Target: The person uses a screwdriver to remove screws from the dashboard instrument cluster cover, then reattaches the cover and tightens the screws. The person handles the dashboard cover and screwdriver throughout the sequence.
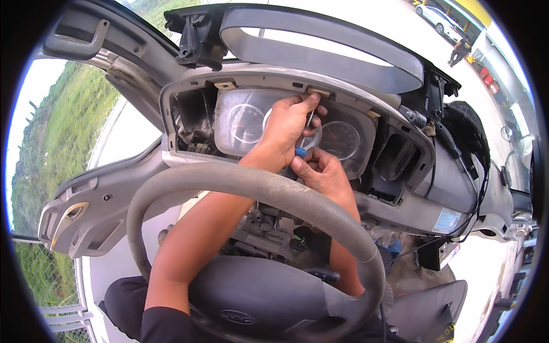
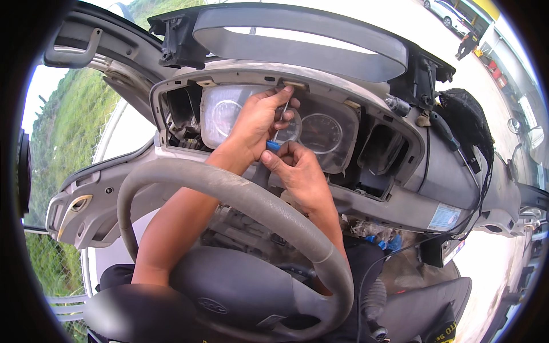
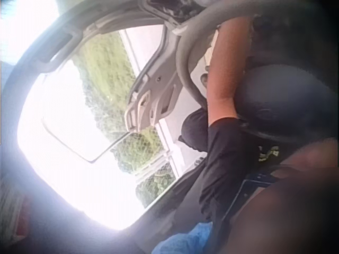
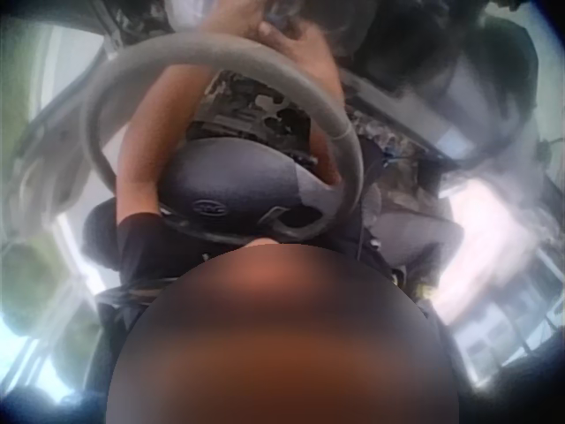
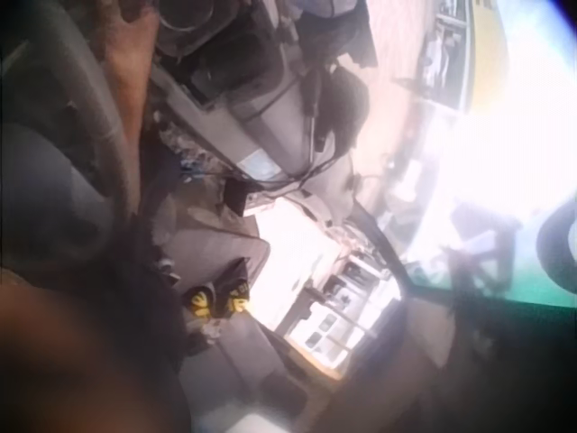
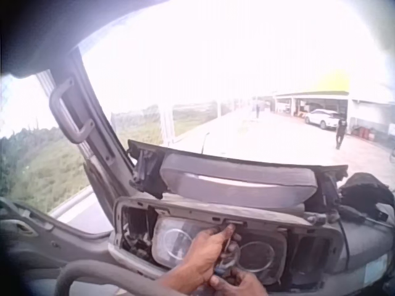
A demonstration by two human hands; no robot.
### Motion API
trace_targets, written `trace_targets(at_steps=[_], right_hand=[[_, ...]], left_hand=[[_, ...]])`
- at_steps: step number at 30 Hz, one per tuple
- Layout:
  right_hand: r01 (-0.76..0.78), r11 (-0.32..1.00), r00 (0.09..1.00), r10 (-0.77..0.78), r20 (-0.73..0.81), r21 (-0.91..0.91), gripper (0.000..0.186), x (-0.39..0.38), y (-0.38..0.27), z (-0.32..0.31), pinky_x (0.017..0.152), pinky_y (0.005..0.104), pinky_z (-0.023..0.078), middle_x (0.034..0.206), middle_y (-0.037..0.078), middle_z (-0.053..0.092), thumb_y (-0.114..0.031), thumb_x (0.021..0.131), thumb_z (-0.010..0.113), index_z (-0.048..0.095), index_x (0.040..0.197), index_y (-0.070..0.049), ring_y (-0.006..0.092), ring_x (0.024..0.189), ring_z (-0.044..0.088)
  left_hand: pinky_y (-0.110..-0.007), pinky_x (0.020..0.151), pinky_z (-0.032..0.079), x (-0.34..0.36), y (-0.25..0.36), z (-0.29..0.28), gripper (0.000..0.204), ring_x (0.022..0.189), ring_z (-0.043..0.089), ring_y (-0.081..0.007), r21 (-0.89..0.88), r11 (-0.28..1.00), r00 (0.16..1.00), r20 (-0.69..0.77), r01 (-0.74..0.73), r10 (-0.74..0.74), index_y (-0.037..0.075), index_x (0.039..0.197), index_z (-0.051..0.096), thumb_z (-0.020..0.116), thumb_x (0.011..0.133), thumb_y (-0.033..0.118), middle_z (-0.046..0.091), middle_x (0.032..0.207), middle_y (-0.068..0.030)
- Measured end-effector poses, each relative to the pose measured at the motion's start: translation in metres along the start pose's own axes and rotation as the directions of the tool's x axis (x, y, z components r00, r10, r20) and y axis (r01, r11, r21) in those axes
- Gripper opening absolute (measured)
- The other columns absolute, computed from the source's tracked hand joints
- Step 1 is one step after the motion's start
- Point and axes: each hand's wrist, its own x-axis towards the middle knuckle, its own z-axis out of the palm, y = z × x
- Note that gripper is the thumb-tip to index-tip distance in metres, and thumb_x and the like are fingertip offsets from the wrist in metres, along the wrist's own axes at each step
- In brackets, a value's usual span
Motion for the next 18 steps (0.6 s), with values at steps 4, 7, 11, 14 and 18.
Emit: trace_targets(at_steps=[4,7,11,14,18], right_hand=[[0.080,0.996,0.996,-0.082,0.028,0.046,0.041,-0.001,-0.005,-0.011,0.078,0.0280,0.049,0.089,0.007,0.077,-0.035,0.104,0.081,0.072,0.113,0.004,0.0101,0.081,0.063],[0.174,0.984,0.981,-0.169,-0.095,0.040,0.038,0.006,-0.007,-0.022,0.064,0.0236,0.045,0.084,0.007,0.077,-0.034,0.111,0.071,0.072,0.114,0.003,0.0041,0.068,0.057],[0.281,0.953,0.933,-0.243,-0.264,0.114,0.036,0.008,-0.008,-0.019,0.050,0.0206,0.028,0.082,0.005,0.076,-0.033,0.116,0.064,0.073,0.114,0.003,-0.0023,0.057,0.041],[0.332,0.936,0.905,-0.279,-0.320,0.122,0.036,0.011,0.000,-0.015,0.051,0.0207,0.030,0.082,0.003,0.075,-0.033,0.115,0.065,0.073,0.117,0.002,-0.0017,0.059,0.043],[0.412,0.901,0.872,-0.344,-0.349,0.139,0.036,0.018,0.000,-0.010,0.051,0.0211,0.029,0.080,-0.001,0.070,-0.033,0.114,0.066,0.076,0.120,0.001,-0.0015,0.060,0.043]], left_hand=[[-0.022,0.055,0.036,-0.004,0.004,0.007,0.021,0.068,0.049,-0.0048,-0.023,0.999,1.000,-0.008,0.027,-0.027,0.003,0.114,0.066,0.071,0.108,0.023,0.064,0.097,-0.0037],[-0.022,0.053,0.033,-0.003,0.003,0.008,0.019,0.066,0.046,-0.0032,0.023,1.000,1.000,-0.023,0.016,-0.016,0.005,0.111,0.065,0.069,0.108,0.023,0.062,0.095,-0.0016],[-0.023,0.053,0.032,-0.013,-0.002,0.010,0.020,0.062,0.044,-0.0030,0.137,0.990,0.997,-0.074,0.017,-0.007,0.006,0.108,0.066,0.067,0.109,0.026,0.060,0.090,0.0009],[-0.024,0.053,0.033,-0.026,-0.012,0.007,0.023,0.061,0.043,-0.0028,0.190,0.981,0.999,-0.016,0.041,-0.038,0.006,0.103,0.068,0.066,0.109,0.028,0.059,0.083,0.0024],[-0.026,0.058,0.042,-0.039,-0.013,0.000,0.033,0.065,0.052,-0.0051,0.583,0.795,0.982,0.169,-0.167,0.082,0.001,0.098,0.073,0.065,0.112,0.029,0.064,0.079,0.0003]])
